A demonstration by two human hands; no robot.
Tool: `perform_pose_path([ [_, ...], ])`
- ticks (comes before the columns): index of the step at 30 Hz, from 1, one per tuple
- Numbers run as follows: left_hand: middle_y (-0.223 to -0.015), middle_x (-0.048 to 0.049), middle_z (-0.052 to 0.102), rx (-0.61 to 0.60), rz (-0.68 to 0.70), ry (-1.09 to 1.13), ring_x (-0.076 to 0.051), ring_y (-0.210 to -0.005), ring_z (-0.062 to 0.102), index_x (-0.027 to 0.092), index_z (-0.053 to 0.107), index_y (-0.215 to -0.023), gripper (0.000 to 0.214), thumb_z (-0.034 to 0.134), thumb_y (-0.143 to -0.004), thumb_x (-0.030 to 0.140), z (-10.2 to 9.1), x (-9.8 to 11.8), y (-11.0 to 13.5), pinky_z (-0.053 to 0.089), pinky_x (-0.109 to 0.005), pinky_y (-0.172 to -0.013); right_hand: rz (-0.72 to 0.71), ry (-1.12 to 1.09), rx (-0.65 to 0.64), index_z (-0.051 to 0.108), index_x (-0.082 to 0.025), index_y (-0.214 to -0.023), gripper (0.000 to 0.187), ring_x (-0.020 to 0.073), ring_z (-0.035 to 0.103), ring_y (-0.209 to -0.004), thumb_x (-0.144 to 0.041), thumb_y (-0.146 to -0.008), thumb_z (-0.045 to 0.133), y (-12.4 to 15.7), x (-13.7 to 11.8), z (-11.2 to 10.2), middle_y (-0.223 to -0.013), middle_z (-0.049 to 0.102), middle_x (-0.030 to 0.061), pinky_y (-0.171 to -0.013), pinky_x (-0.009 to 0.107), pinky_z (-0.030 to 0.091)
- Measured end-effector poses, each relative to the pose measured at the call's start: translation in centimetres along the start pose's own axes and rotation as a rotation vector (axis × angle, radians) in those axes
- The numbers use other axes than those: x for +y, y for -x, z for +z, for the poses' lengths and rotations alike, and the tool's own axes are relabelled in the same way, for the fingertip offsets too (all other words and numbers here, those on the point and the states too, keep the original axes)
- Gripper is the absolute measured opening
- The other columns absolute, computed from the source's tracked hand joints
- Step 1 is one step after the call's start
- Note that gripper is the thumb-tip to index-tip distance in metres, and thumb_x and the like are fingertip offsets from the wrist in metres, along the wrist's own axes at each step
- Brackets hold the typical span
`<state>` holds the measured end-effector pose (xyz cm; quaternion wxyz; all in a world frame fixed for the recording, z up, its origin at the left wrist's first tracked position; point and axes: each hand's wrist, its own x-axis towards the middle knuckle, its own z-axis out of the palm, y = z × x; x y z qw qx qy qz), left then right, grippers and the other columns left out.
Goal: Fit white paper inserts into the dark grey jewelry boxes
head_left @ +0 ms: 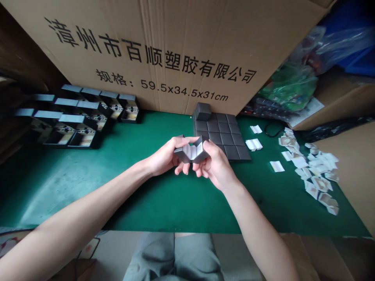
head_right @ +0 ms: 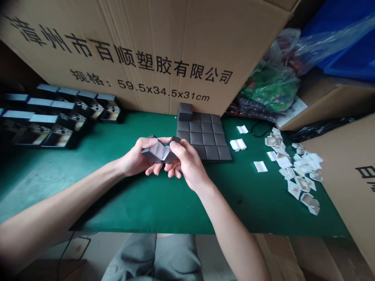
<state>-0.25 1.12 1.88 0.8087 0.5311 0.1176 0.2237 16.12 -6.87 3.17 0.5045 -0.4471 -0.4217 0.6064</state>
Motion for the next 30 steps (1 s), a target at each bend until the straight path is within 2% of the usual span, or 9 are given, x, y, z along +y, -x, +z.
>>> perform_pose_path([
  [4, -0.062, -0.0084, 0.071, -0.004, 0.001, 0.000, -0.014, -0.043, 0.059, 0.008, 0.073, -0.120, 0.068, 0.052, -0.094, 0.068, 0.02, 0.04, -0.03, 0.040, -0.018, -0.034, -0.004, 0.005, 0.017, 0.068, -0.019, -0.124, 0.053, 0.0099, 0.060, -0.043, -0.061, -0.095, 0.060, 0.02, 0.10, -0.02, -0.060, 0.068, -0.0025, -0.034, 0.016, 0.034],
  [11, -0.072, -0.0105, 0.076, -0.006, 0.024, -0.003, -0.013, -0.045, 0.061, 0.011, 0.073, -0.110, 0.058, 0.054, -0.096, 0.064, -0.01, -0.12, -0.04, 0.042, -0.018, -0.034, -0.008, -0.001, 0.025, 0.067, -0.018, -0.125, 0.051, 0.0096, 0.059, -0.043, -0.060, -0.095, 0.062, 0.08, 0.18, 0.08, -0.059, 0.068, -0.0025, -0.034, 0.015, 0.034],
  [17, -0.072, -0.0108, 0.076, -0.005, 0.004, -0.029, -0.013, -0.044, 0.061, 0.011, 0.072, -0.111, 0.058, 0.054, -0.097, 0.065, 0.01, 0.02, 0.02, 0.041, -0.018, -0.034, 0.009, 0.000, 0.023, 0.064, -0.017, -0.121, 0.054, 0.0097, 0.057, -0.041, -0.062, -0.090, 0.066, 0.07, 0.09, 0.24, -0.057, 0.067, -0.0032, -0.033, 0.016, 0.034],
  [19, -0.072, -0.0117, 0.076, -0.005, 0.001, -0.033, -0.013, -0.044, 0.061, 0.010, 0.072, -0.105, 0.058, 0.055, -0.097, 0.065, 0.08, 0.05, 0.05, 0.041, -0.018, -0.035, 0.009, 0.000, 0.025, 0.062, -0.017, -0.117, 0.053, 0.0101, 0.057, -0.040, -0.062, -0.089, 0.068, 0.04, 0.28, 0.27, -0.057, 0.067, -0.0036, -0.033, 0.016, 0.034],
  [23, -0.072, -0.0158, 0.076, -0.007, -0.004, -0.113, -0.012, -0.044, 0.061, 0.009, 0.069, -0.080, 0.061, 0.054, -0.099, 0.064, 0.21, 0.01, 0.21, 0.040, -0.018, -0.035, 0.020, 0.030, 0.015, 0.055, -0.021, -0.101, 0.048, 0.0101, 0.056, -0.039, -0.063, -0.086, 0.070, -0.05, 0.75, 0.32, -0.056, 0.068, -0.0026, -0.032, 0.016, 0.033],
  [30, -0.073, -0.0161, 0.077, -0.021, -0.009, -0.129, -0.012, -0.045, 0.062, 0.008, 0.070, -0.078, 0.061, 0.052, -0.101, 0.062, 0.20, 0.04, 0.35, 0.040, -0.017, -0.036, 0.056, 0.052, 0.002, 0.052, -0.022, -0.093, 0.044, 0.0113, 0.055, -0.038, -0.062, -0.085, 0.069, -0.16, 0.61, 0.51, -0.058, 0.072, 0.0023, -0.031, 0.018, 0.034],
])
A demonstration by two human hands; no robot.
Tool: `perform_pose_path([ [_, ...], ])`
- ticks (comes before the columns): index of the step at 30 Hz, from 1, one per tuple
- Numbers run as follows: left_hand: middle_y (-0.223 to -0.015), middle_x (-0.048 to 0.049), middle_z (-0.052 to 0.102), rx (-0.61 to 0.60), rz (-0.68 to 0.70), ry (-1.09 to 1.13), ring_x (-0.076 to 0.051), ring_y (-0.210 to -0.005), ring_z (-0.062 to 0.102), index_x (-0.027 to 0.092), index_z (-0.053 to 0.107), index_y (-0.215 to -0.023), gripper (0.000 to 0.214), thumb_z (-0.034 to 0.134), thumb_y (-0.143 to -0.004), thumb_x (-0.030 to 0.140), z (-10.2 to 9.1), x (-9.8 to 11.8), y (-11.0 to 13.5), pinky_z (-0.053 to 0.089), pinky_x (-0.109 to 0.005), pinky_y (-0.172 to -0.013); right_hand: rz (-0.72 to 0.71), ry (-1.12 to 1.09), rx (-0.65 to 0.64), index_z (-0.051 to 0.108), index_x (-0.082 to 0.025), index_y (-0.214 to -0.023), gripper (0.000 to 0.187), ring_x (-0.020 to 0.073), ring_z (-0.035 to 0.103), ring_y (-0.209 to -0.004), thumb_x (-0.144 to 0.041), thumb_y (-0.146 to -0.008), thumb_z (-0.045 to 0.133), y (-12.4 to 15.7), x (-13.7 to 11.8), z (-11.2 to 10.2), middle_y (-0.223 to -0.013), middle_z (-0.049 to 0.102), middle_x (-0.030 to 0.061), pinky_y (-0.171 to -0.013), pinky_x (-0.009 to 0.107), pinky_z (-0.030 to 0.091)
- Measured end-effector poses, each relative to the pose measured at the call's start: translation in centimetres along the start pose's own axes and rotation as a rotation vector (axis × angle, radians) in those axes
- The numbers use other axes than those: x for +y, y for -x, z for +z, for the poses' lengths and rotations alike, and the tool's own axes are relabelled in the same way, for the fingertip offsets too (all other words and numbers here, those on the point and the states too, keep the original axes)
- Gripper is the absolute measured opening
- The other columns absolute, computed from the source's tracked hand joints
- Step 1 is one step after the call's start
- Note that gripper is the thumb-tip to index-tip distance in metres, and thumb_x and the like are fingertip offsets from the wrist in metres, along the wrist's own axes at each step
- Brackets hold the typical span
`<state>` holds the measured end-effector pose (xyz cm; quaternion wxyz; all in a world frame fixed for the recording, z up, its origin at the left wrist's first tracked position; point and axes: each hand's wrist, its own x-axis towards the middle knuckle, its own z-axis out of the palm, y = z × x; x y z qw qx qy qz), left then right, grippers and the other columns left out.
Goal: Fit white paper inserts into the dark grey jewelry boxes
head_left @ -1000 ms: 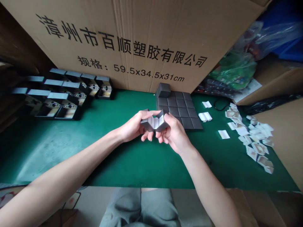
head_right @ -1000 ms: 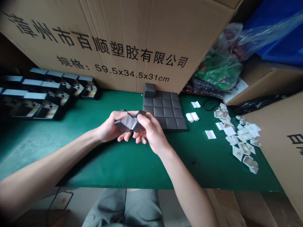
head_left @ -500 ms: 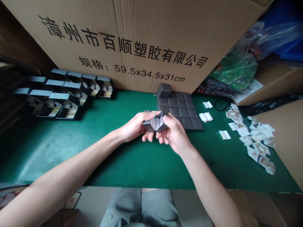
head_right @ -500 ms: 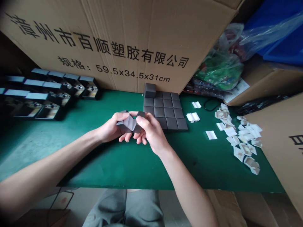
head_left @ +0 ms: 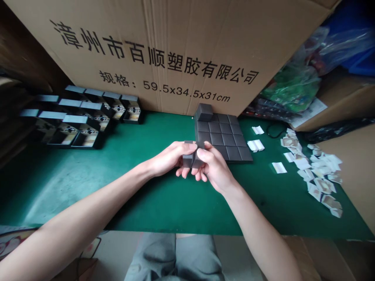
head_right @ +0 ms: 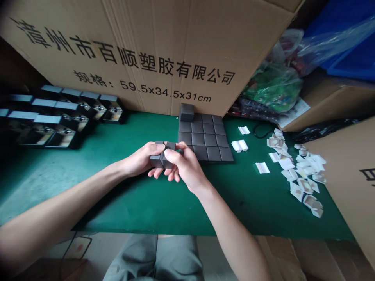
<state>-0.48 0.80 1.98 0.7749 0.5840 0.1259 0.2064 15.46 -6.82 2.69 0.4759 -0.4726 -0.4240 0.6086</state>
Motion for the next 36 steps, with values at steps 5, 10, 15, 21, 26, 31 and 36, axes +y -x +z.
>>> perform_pose_path([
  [5, -0.075, -0.0165, 0.077, 0.005, -0.001, -0.017, -0.011, -0.046, 0.062, 0.008, 0.070, -0.079, 0.061, 0.051, -0.102, 0.062, 0.0, 0.1, 0.0, 0.041, -0.017, -0.036, -0.023, -0.001, -0.022, 0.053, -0.022, -0.093, 0.043, 0.0104, 0.055, -0.038, -0.061, -0.087, 0.069, 0.0, 0.0, 0.0, -0.059, 0.073, 0.0029, -0.032, 0.017, 0.033],
  [10, -0.079, -0.0169, 0.078, -0.007, 0.009, -0.034, -0.011, -0.047, 0.062, 0.008, 0.070, -0.085, 0.059, 0.052, -0.102, 0.061, 0.0, 0.2, 0.1, 0.042, -0.017, -0.037, -0.037, 0.017, -0.025, 0.049, -0.023, -0.092, 0.043, 0.0099, 0.055, -0.039, -0.061, -0.090, 0.068, 0.1, 0.0, 0.0, -0.061, 0.074, 0.0018, -0.032, 0.016, 0.033],
  [15, -0.078, -0.0153, 0.078, 0.010, 0.028, -0.082, -0.011, -0.047, 0.063, 0.009, 0.067, -0.085, 0.061, 0.053, -0.100, 0.067, -0.1, 0.1, 0.1, 0.043, -0.016, -0.038, -0.047, 0.016, -0.030, 0.049, -0.023, -0.096, 0.044, 0.0100, 0.057, -0.041, -0.062, -0.089, 0.070, 0.1, 0.0, -0.1, -0.061, 0.073, -0.0009, -0.033, 0.016, 0.034],
  [21, -0.067, -0.0085, 0.071, 0.037, 0.136, -0.150, -0.008, -0.044, 0.059, 0.010, 0.065, -0.083, 0.076, 0.047, -0.090, 0.084, -0.3, -0.4, 0.0, 0.044, -0.015, -0.039, -0.056, 0.007, 0.060, 0.054, -0.023, -0.106, 0.052, 0.0109, 0.058, -0.043, -0.066, -0.085, 0.073, 0.1, 0.1, -0.3, -0.058, 0.067, -0.0048, -0.035, 0.017, 0.036],
  [26, -0.075, -0.0082, 0.074, 0.105, 0.145, -0.186, -0.011, -0.051, 0.064, 0.008, 0.067, -0.123, 0.076, 0.058, -0.090, 0.077, -0.7, -0.6, -0.1, 0.049, -0.017, -0.042, -0.196, 0.063, 0.204, 0.053, -0.026, -0.114, 0.050, 0.0128, 0.061, -0.050, -0.065, -0.089, 0.070, 0.2, 0.3, -0.3, -0.063, 0.067, -0.0053, -0.040, 0.020, 0.040],
  [31, -0.085, -0.0074, 0.078, 0.182, 0.136, -0.269, -0.008, -0.046, 0.059, 0.014, 0.044, -0.161, 0.078, 0.063, -0.099, 0.058, -0.6, -0.8, 0.0, 0.052, -0.018, -0.044, -0.336, 0.196, 0.292, 0.057, -0.027, -0.113, 0.040, 0.0109, 0.062, -0.061, -0.060, -0.093, 0.069, 0.2, 0.7, -0.2, -0.081, 0.069, -0.0033, -0.049, 0.022, 0.046],
  [36, -0.075, -0.0004, 0.076, 0.348, 0.135, -0.620, -0.010, -0.049, 0.064, 0.021, 0.052, -0.158, 0.067, 0.062, -0.101, 0.054, -0.3, -0.9, 0.4, 0.055, -0.019, -0.053, -0.474, 0.434, 0.490, 0.059, -0.026, -0.115, 0.042, 0.0177, 0.070, -0.090, -0.056, -0.090, 0.074, -0.3, 1.0, -0.9, -0.110, 0.072, 0.0046, -0.071, 0.030, 0.058],
])
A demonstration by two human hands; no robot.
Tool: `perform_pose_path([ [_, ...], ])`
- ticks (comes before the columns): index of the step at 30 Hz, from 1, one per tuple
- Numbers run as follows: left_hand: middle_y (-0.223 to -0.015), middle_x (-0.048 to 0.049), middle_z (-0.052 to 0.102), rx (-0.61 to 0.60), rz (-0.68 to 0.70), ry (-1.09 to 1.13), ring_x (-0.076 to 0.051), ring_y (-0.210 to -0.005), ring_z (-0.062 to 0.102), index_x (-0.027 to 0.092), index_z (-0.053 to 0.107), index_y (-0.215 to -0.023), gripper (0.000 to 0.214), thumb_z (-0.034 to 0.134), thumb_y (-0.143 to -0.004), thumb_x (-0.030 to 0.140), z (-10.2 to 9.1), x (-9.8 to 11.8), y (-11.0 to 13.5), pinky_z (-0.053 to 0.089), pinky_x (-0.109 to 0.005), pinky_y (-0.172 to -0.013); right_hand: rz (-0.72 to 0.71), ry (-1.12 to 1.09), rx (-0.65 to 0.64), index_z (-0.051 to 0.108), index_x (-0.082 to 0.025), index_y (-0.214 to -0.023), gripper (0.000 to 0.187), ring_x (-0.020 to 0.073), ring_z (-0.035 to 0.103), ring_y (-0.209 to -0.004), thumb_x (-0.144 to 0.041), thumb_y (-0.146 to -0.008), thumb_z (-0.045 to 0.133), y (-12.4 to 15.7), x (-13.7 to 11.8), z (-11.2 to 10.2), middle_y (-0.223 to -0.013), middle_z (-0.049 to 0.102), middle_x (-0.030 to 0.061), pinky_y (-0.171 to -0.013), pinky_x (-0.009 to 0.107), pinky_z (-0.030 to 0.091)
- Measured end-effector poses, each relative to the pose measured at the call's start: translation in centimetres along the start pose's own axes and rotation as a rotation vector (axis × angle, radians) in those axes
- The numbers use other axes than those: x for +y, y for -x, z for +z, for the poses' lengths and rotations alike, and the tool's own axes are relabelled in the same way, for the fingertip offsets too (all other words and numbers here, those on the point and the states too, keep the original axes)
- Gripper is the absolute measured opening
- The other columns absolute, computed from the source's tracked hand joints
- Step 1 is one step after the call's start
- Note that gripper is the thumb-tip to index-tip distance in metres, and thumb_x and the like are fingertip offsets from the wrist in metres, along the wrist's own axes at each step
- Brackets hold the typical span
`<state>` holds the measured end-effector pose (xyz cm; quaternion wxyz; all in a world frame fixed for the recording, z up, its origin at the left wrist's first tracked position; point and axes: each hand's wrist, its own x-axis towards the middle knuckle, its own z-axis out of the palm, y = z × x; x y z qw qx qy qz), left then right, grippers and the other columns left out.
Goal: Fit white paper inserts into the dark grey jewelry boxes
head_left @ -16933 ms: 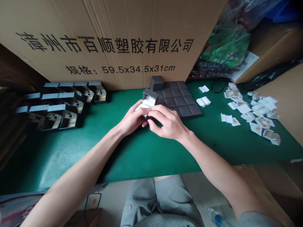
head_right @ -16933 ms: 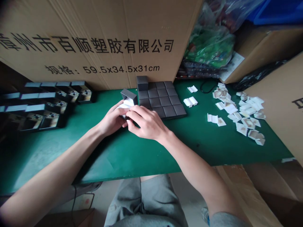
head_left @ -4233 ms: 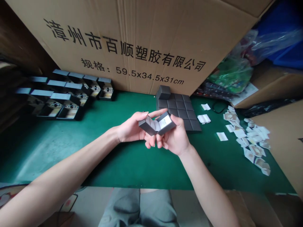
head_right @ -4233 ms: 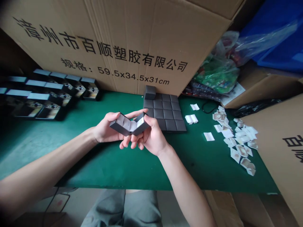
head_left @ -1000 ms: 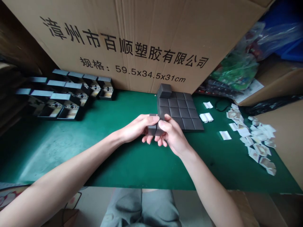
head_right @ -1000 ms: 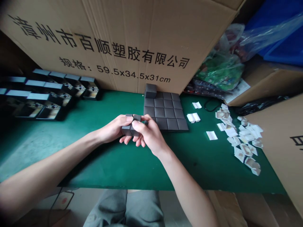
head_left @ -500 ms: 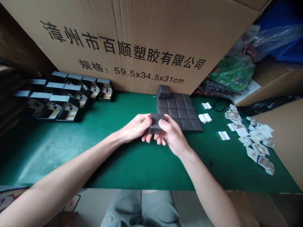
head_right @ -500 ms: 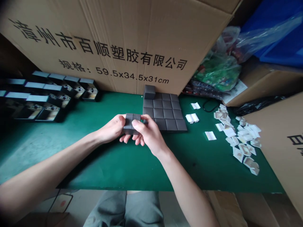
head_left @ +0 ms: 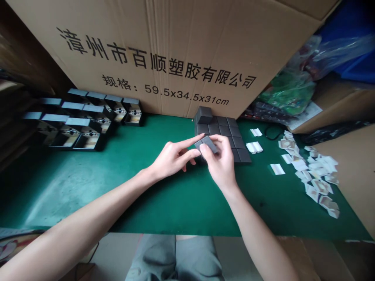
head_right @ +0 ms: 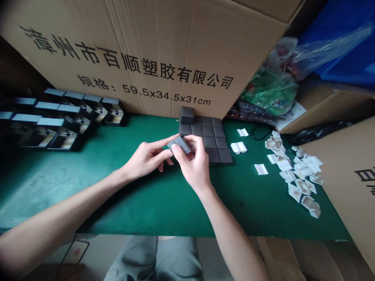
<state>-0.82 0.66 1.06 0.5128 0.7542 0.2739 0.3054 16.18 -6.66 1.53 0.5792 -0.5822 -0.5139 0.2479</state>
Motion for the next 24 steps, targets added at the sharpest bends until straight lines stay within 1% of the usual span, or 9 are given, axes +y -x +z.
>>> perform_pose_path([
  [3, -0.067, 0.0025, 0.072, 0.091, 0.063, -0.211, -0.011, -0.052, 0.065, 0.020, 0.058, -0.153, 0.059, 0.057, -0.103, 0.053, 0.2, 0.0, 0.1, 0.051, -0.020, -0.057, -0.088, 0.227, 0.121, 0.059, -0.024, -0.120, 0.049, 0.0183, 0.067, -0.085, -0.056, -0.087, 0.076, -0.7, 0.4, -0.9, -0.116, 0.071, 0.0073, -0.072, 0.034, 0.057],
  [6, -0.063, 0.0048, 0.067, 0.109, 0.115, -0.320, -0.011, -0.054, 0.063, 0.019, 0.065, -0.138, 0.047, 0.055, -0.105, 0.051, 0.5, -0.2, 0.1, 0.046, -0.020, -0.058, -0.133, 0.461, 0.156, 0.059, -0.023, -0.125, 0.049, 0.0191, 0.064, -0.080, -0.054, -0.089, 0.073, -1.4, 0.8, -1.8, -0.116, 0.069, 0.0090, -0.075, 0.038, 0.058],
  [9, -0.062, 0.0063, 0.062, 0.097, 0.120, -0.310, -0.008, -0.049, 0.051, 0.018, 0.065, -0.103, 0.037, 0.060, -0.101, 0.054, 0.8, -0.4, 0.1, 0.038, -0.021, -0.054, -0.180, 0.615, 0.125, 0.061, -0.022, -0.126, 0.040, 0.0252, 0.067, -0.099, -0.047, -0.094, 0.065, -1.9, 1.4, -2.4, -0.123, 0.067, 0.0129, -0.087, 0.043, 0.060],
  [12, -0.059, 0.0062, 0.052, 0.001, 0.164, -0.338, -0.008, -0.049, 0.044, 0.019, 0.051, -0.076, 0.043, 0.061, -0.099, 0.055, 1.0, -0.5, 0.1, 0.032, -0.022, -0.054, -0.227, 0.689, 0.115, 0.064, -0.021, -0.124, 0.034, 0.0287, 0.066, -0.115, -0.042, -0.097, 0.060, -2.2, 2.0, -2.6, -0.136, 0.062, 0.0157, -0.095, 0.047, 0.060],
  [14, -0.058, 0.0055, 0.048, -0.092, 0.192, -0.385, -0.009, -0.050, 0.041, 0.019, 0.048, -0.072, 0.045, 0.057, -0.101, 0.052, 1.1, -0.6, 0.1, 0.029, -0.024, -0.054, -0.243, 0.732, 0.142, 0.067, -0.021, -0.123, 0.033, 0.0281, 0.066, -0.115, -0.040, -0.098, 0.057, -2.2, 2.3, -2.7, -0.142, 0.058, 0.0164, -0.095, 0.047, 0.061],
  [17, -0.057, 0.0043, 0.046, -0.173, 0.205, -0.449, -0.010, -0.051, 0.042, 0.020, 0.049, -0.071, 0.044, 0.052, -0.103, 0.049, 1.3, -0.8, 0.1, 0.028, -0.026, -0.056, -0.268, 0.803, 0.179, 0.070, -0.020, -0.122, 0.034, 0.0261, 0.068, -0.109, -0.038, -0.101, 0.050, -2.3, 2.5, -2.8, -0.137, 0.057, 0.0177, -0.090, 0.043, 0.062],
  [20, -0.056, 0.0033, 0.045, -0.195, 0.230, -0.501, -0.012, -0.052, 0.044, 0.020, 0.049, -0.070, 0.043, 0.048, -0.104, 0.045, 1.4, -1.1, 0.1, 0.029, -0.027, -0.057, -0.289, 0.873, 0.176, 0.070, -0.019, -0.126, 0.038, 0.0272, 0.067, -0.112, -0.038, -0.103, 0.047, -2.6, 2.5, -2.9, -0.131, 0.062, 0.0172, -0.094, 0.043, 0.061],
  [22, -0.056, 0.0029, 0.047, -0.182, 0.248, -0.534, -0.013, -0.052, 0.046, 0.020, 0.051, -0.071, 0.040, 0.046, -0.105, 0.042, 1.5, -1.3, 0.1, 0.029, -0.028, -0.057, -0.270, 0.937, 0.142, 0.066, -0.018, -0.136, 0.045, 0.0305, 0.065, -0.122, -0.043, -0.102, 0.051, -2.8, 2.4, -2.9, -0.137, 0.062, 0.0168, -0.103, 0.047, 0.057],
  [24, -0.055, 0.0024, 0.048, -0.157, 0.260, -0.568, -0.013, -0.051, 0.048, 0.020, 0.053, -0.073, 0.039, 0.045, -0.105, 0.040, 1.4, -1.5, 0.1, 0.029, -0.028, -0.056, -0.215, 0.994, 0.088, 0.058, -0.018, -0.147, 0.059, 0.0354, 0.060, -0.132, -0.050, -0.098, 0.056, -3.1, 2.1, -2.7, -0.151, 0.056, 0.0173, -0.109, 0.053, 0.053],
])
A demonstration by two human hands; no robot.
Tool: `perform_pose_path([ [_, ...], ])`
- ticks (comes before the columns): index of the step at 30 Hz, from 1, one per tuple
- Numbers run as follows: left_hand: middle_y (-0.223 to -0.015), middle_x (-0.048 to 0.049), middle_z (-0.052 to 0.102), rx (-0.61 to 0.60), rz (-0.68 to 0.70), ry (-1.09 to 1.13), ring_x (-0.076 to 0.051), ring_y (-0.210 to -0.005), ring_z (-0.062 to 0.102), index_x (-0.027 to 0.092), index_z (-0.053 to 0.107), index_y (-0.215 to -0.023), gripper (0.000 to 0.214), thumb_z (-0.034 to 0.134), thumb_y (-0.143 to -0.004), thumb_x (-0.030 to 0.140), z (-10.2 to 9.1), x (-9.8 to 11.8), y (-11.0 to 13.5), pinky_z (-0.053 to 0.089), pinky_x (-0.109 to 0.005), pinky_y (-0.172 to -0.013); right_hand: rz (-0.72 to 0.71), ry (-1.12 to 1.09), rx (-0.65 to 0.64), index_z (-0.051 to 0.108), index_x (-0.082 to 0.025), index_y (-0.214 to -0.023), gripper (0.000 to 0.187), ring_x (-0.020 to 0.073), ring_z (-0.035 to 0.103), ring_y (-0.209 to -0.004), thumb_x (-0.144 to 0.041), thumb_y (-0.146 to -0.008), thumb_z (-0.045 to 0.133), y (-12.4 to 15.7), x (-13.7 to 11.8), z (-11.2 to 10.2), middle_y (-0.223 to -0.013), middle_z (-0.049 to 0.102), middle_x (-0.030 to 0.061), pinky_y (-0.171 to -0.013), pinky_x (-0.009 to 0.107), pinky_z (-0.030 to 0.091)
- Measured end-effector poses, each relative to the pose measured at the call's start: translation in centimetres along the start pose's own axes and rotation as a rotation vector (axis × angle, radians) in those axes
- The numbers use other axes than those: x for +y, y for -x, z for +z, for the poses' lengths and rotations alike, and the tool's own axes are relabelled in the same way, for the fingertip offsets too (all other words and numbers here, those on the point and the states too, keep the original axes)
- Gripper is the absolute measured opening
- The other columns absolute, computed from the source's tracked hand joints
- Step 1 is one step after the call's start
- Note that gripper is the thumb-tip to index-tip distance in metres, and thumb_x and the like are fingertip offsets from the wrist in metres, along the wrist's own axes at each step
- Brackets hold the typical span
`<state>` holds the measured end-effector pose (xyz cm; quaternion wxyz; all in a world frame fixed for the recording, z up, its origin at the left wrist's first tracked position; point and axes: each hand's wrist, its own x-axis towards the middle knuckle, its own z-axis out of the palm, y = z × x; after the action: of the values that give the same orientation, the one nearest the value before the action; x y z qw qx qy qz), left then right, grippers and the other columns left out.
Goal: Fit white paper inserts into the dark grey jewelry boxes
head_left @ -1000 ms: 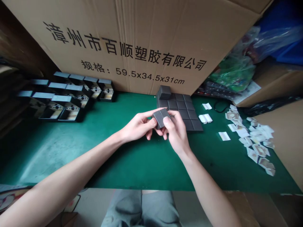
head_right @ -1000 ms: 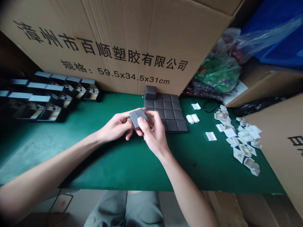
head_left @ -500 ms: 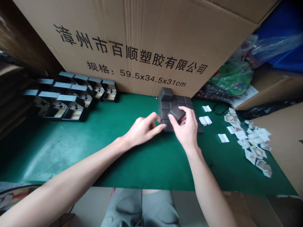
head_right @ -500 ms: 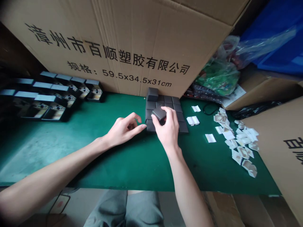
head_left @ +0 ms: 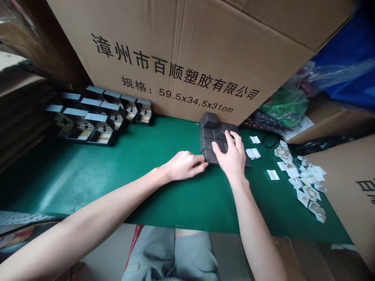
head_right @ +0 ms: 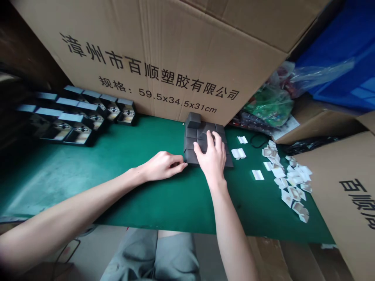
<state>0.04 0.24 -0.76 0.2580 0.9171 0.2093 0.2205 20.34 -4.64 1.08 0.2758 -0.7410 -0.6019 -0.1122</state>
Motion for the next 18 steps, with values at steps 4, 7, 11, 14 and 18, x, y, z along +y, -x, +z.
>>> perform_pose_path([
  [4, -0.055, 0.0016, 0.051, 0.029, -0.003, -0.039, -0.015, -0.052, 0.052, 0.020, 0.055, -0.074, 0.038, 0.045, -0.106, 0.039, -0.1, -0.1, 0.0, 0.030, -0.029, -0.056, 0.059, 0.039, -0.135, 0.042, -0.019, -0.160, 0.080, 0.0430, 0.048, -0.146, -0.064, -0.096, 0.056, -0.8, -0.6, 0.0, -0.168, 0.039, 0.0180, -0.112, 0.063, 0.047],
  [7, -0.055, 0.0013, 0.052, 0.026, 0.010, -0.046, -0.015, -0.052, 0.054, 0.020, 0.054, -0.074, 0.038, 0.045, -0.106, 0.039, -0.1, 0.0, 0.0, 0.030, -0.030, -0.056, 0.087, 0.052, -0.189, 0.034, -0.018, -0.164, 0.090, 0.0451, 0.044, -0.149, -0.071, -0.094, 0.054, -1.5, -1.0, 0.2, -0.172, 0.032, 0.0180, -0.113, 0.066, 0.045],
  [11, -0.054, 0.0007, 0.053, 0.023, 0.031, -0.057, -0.015, -0.051, 0.054, 0.020, 0.052, -0.072, 0.038, 0.045, -0.106, 0.037, 0.0, 0.1, 0.0, 0.029, -0.030, -0.054, 0.081, 0.039, -0.246, 0.027, -0.020, -0.167, 0.098, 0.0473, 0.042, -0.150, -0.078, -0.092, 0.051, -2.6, -0.9, 0.4, -0.175, 0.025, 0.0178, -0.113, 0.071, 0.042],
  [14, -0.055, 0.0006, 0.054, 0.014, 0.036, -0.068, -0.015, -0.050, 0.055, 0.020, 0.052, -0.072, 0.037, 0.046, -0.106, 0.037, 0.1, 0.1, 0.1, 0.028, -0.030, -0.053, 0.071, 0.016, -0.287, 0.025, -0.022, -0.167, 0.101, 0.0483, 0.039, -0.152, -0.080, -0.090, 0.053, -3.2, -0.8, 0.4, -0.176, 0.021, 0.0177, -0.112, 0.072, 0.042],
  [18, -0.056, -0.0001, 0.057, -0.010, 0.028, -0.087, -0.016, -0.051, 0.057, 0.020, 0.054, -0.074, 0.036, 0.047, -0.105, 0.036, 0.2, 0.1, 0.1, 0.028, -0.029, -0.053, 0.072, 0.004, -0.297, 0.024, -0.023, -0.167, 0.100, 0.0459, 0.039, -0.152, -0.077, -0.090, 0.057, -3.6, -0.6, 0.4, -0.176, 0.020, 0.0178, -0.114, 0.070, 0.042],
])
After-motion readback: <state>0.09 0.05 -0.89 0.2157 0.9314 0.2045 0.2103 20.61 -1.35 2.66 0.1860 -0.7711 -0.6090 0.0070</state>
